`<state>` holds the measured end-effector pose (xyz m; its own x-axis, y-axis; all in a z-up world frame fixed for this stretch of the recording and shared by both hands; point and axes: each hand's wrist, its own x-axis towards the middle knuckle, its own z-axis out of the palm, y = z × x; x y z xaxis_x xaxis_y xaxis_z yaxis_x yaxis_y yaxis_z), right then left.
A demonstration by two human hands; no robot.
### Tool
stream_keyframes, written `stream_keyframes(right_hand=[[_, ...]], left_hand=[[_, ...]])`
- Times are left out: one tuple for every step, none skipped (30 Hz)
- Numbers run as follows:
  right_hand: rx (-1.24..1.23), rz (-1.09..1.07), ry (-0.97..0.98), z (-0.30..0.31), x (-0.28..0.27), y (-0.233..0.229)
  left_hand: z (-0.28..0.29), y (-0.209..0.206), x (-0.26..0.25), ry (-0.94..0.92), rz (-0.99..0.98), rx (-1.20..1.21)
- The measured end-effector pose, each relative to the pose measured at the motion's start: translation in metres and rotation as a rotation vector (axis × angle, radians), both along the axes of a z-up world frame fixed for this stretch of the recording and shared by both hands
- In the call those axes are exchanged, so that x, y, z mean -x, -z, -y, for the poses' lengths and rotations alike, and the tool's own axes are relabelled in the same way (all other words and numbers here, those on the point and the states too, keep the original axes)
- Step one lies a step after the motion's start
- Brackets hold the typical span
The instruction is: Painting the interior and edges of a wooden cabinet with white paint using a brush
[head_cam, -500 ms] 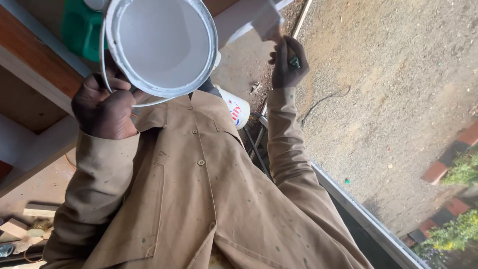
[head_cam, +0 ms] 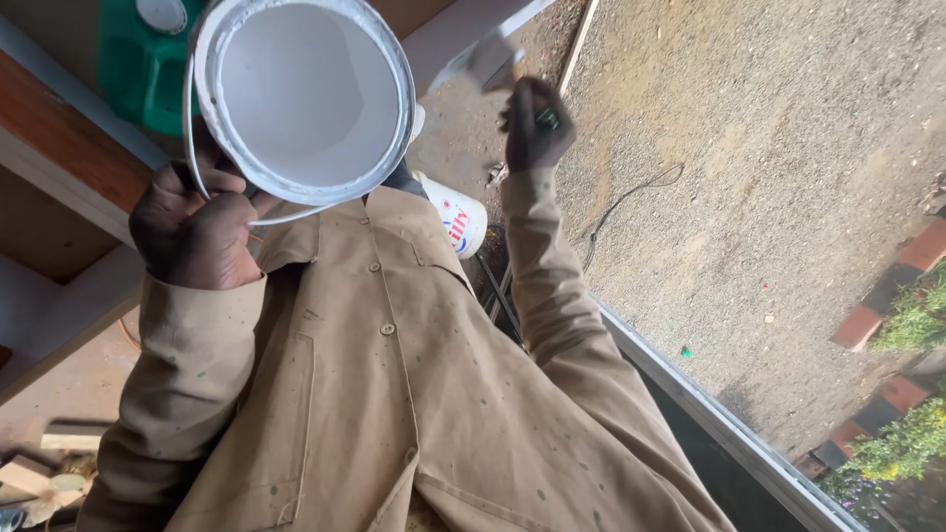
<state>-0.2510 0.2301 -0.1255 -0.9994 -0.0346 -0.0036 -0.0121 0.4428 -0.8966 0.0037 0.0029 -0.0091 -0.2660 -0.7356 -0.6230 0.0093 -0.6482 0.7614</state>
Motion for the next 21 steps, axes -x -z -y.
stream_keyframes(right_hand=[[0.072,0.06,-0.033,-0.003,-0.007,0.0],[0.144,0.12,-0.066,-0.005,-0.015,0.0],[0.14,0.127,-0.07,-0.006,-0.013,-0.002],[0.188,0.163,-0.067,-0.007,-0.01,-0.004],[0.239,0.193,-0.054,-0.009,-0.007,-0.005],[0.236,0.193,-0.046,-0.007,0.0,-0.01],[0.13,0.274,-0.022,-0.003,0.01,-0.014],[0.025,0.356,0.004,0.001,0.02,-0.018],[0.028,0.353,0.008,-0.001,0.033,-0.011],[0.078,0.271,0.105,-0.003,0.045,-0.004],[0.129,0.192,0.198,-0.005,0.057,0.004],[0.131,0.194,0.197,-0.004,0.065,0.008],[0.211,0.087,0.218,-0.005,0.072,0.012],[0.29,-0.02,0.238,-0.006,0.079,0.016],[0.29,-0.018,0.238,-0.005,0.078,0.015],[0.259,-0.065,0.207,-0.005,0.076,0.015],[0.227,-0.114,0.177,-0.004,0.075,0.013],[0.227,-0.116,0.177,0.001,0.064,0.007],[0.1,-0.002,0.148,0.004,0.055,0.001],[-0.026,0.111,0.118,0.007,0.046,-0.006],[-0.02,0.104,0.107,0.003,0.043,-0.004]], left_hand=[[0.0,-0.005,0.001,0.008,0.035,-0.012],[-0.001,-0.01,0.002,0.015,0.069,-0.024],[0.0,-0.009,0.001,0.011,0.076,-0.028],[0.0,-0.008,0.001,0.017,0.086,-0.011],[0.002,-0.006,0.004,0.035,0.089,0.007],[0.002,-0.008,0.004,0.042,0.09,0.004],[0.003,-0.01,0.006,0.043,0.091,-0.009],[0.004,-0.013,0.008,0.044,0.092,-0.021],[0.004,-0.012,0.008,0.048,0.089,-0.019],[0.004,-0.011,0.008,0.046,0.083,-0.008],[0.004,-0.011,0.007,0.038,0.08,0.004],[0.005,-0.012,0.007,0.037,0.082,0.007],[0.005,-0.014,0.007,0.04,0.091,0.007],[0.006,-0.016,0.007,0.044,0.1,0.007],[0.005,-0.016,0.007,0.043,0.102,0.008],[0.005,-0.017,0.007,0.042,0.087,0.001],[0.006,-0.017,0.008,0.041,0.069,-0.006],[0.006,-0.015,0.006,0.041,0.068,-0.007],[0.006,-0.011,0.006,0.028,0.065,-0.002],[0.005,-0.009,0.006,0.014,0.063,0.002],[0.005,-0.006,0.007,0.003,0.056,0.008]])
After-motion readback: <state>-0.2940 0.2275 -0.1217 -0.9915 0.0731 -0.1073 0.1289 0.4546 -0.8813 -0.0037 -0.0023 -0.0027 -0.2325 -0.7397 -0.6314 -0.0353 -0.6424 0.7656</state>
